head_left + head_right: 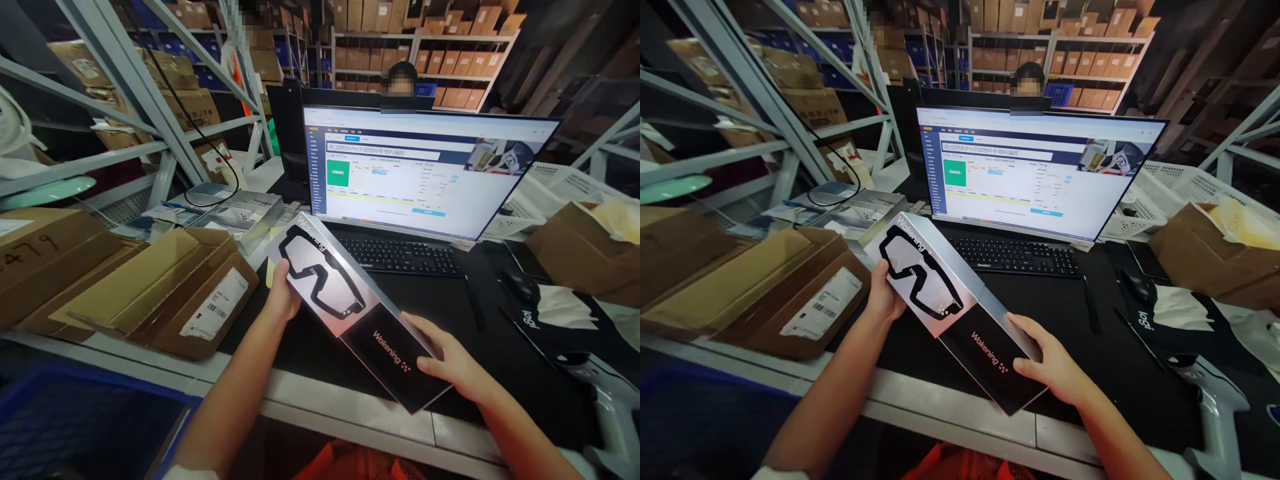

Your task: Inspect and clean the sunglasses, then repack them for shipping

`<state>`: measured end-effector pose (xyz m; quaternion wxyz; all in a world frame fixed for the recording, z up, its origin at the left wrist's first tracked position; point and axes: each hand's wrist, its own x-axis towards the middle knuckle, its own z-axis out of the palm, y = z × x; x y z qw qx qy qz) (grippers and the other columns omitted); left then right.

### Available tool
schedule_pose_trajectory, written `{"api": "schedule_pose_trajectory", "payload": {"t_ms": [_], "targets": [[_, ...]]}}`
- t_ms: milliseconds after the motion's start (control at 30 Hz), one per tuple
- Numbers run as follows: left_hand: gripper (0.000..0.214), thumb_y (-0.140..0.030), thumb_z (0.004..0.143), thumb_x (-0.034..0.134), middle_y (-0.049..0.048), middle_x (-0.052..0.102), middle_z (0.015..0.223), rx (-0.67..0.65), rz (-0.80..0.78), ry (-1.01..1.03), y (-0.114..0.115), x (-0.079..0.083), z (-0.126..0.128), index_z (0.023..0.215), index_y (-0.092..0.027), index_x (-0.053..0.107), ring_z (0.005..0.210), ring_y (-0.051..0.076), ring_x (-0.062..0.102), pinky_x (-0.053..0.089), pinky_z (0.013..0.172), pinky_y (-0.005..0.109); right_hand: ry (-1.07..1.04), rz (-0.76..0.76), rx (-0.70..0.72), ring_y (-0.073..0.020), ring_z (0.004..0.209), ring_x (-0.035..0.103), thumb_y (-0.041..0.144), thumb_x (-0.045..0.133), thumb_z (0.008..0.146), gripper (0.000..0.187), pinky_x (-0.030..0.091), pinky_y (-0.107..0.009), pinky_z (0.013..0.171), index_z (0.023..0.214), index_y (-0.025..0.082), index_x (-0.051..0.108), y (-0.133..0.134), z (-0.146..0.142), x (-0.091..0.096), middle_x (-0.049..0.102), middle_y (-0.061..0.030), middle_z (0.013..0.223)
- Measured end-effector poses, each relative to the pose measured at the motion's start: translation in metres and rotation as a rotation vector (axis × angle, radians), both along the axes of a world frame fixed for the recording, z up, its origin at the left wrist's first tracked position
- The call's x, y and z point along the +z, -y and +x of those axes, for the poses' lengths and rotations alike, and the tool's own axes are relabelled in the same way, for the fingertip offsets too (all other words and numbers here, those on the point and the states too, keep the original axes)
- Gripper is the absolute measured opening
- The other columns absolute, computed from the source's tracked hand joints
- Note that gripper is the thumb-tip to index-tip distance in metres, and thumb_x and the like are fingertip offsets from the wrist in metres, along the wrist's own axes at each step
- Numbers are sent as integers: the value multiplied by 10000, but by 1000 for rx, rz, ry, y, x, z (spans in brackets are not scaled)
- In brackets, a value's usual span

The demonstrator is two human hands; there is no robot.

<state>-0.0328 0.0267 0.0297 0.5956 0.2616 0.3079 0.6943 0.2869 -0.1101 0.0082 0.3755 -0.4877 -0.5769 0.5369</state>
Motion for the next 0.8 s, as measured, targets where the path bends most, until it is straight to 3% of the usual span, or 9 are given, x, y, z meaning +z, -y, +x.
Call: {"api": "schedule_pose_trajectory", "payload": {"t_ms": [100,200,300,400,633,800], "targets": [[521,-553,706,762,79,755,1030,-33,-42,-3,-3,-3,6,1057,-177,678,1147,311,657,524,1008,422,-99,36,-117,-353,1442,372,695,681,779,635,193,-496,1231,1274,297,694,-1,-8,-4,510,-53,1512],[452,-516,738,747,56,760,1008,-29,-60,18,-6,-4,9,1041,-187,684,1035,271,698,550,968,399,-367,40,-427,-307,1402,438,756,431,889,592,247,-462,1212,1104,308,752,-3,-23,-14,616,-40,1398],[330,-437,823,686,23,761,1001,-4,-111,43,-5,-4,14,1064,-212,679,964,218,712,563,942,362,-579,55,-662,-279,1357,494,662,437,916,477,308,-454,1178,986,302,742,-11,-34,-21,690,-26,1259],[298,-398,884,626,7,756,1030,-22,-175,58,1,-6,26,1135,-241,660,992,197,707,560,947,344,-633,95,-773,-274,1320,531,605,469,890,399,356,-448,1133,910,292,716,-26,-33,-11,713,-17,1189],[404,-497,913,543,15,723,1190,4,-135,210,41,-14,58,1244,-284,634,1252,232,599,506,1040,346,-604,392,-802,-259,1265,575,595,481,873,364,386,-423,1069,863,294,686,-59,-46,50,733,-4,1138],[416,-484,892,564,44,746,1111,-71,-167,176,62,-24,67,1223,-243,637,1186,240,639,522,1007,346,-608,444,-732,-241,1190,603,530,493,887,320,379,-405,1064,911,277,687,-84,-88,55,726,-13,1104]]}}
